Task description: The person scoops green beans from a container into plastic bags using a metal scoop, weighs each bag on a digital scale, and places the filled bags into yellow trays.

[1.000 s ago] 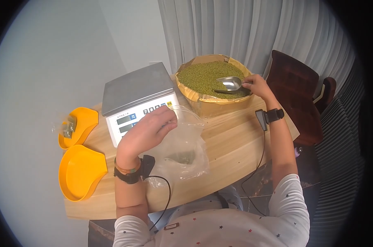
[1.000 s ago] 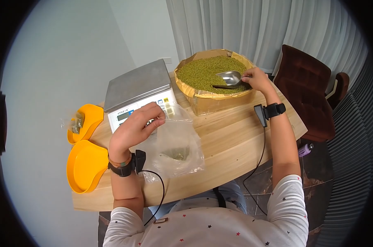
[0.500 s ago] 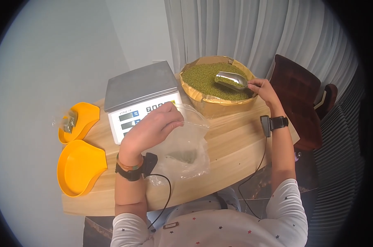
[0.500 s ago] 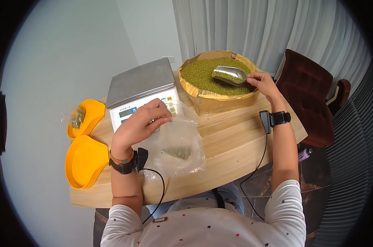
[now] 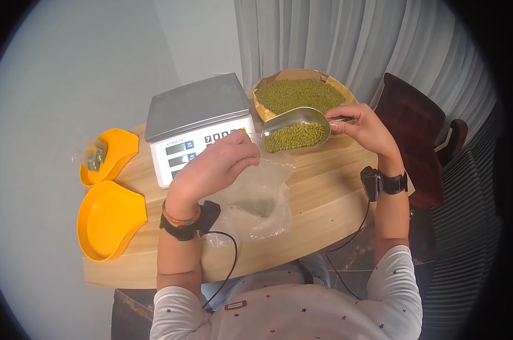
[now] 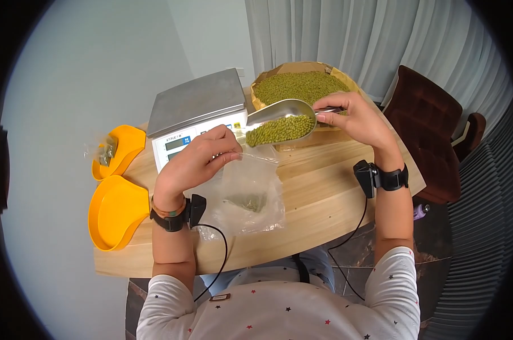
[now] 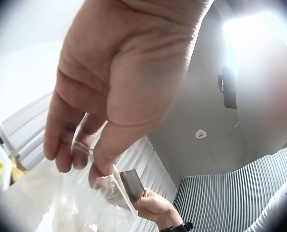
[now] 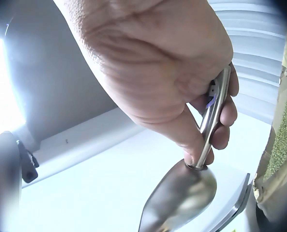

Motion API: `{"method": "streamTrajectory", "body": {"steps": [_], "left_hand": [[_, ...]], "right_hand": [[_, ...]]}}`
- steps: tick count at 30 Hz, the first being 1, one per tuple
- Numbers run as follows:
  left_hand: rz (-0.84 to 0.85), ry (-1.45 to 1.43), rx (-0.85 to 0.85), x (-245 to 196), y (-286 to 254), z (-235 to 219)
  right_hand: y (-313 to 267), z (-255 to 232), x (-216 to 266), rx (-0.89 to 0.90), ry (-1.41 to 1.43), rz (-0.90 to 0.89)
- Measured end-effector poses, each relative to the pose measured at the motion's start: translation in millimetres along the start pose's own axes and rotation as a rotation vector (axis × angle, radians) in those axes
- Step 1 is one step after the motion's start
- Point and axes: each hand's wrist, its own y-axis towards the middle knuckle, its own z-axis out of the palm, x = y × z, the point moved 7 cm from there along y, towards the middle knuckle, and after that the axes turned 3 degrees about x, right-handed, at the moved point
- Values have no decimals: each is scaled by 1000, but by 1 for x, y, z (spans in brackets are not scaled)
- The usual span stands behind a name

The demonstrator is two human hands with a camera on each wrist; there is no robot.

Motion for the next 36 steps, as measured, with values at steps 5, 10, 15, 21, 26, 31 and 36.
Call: {"method": "streamTrajectory", "body": {"steps": [5,10,15,21,26,31,36], "left_hand": [[24,-13,14,-3,0,1],[16,-1,22,-2,0,3],[28,9,34,-4,0,2],[-30,6,77,-2,0,4],[-14,4,78,0,0,6],[-26,6,82,0,1,6],[-4,23,70,1,1,6]], "right_hand": [[-11,17,59,-50,-458,-204],[-21,30,93,-151,-708,-321],[-21,14,82,-195,-666,-306],[-10,-37,31,-329,-682,-61],[-3,-54,-27,-491,-996,42],[16,-23,-77,-385,-979,104],[24,-10,-119,-322,-725,246]]}}
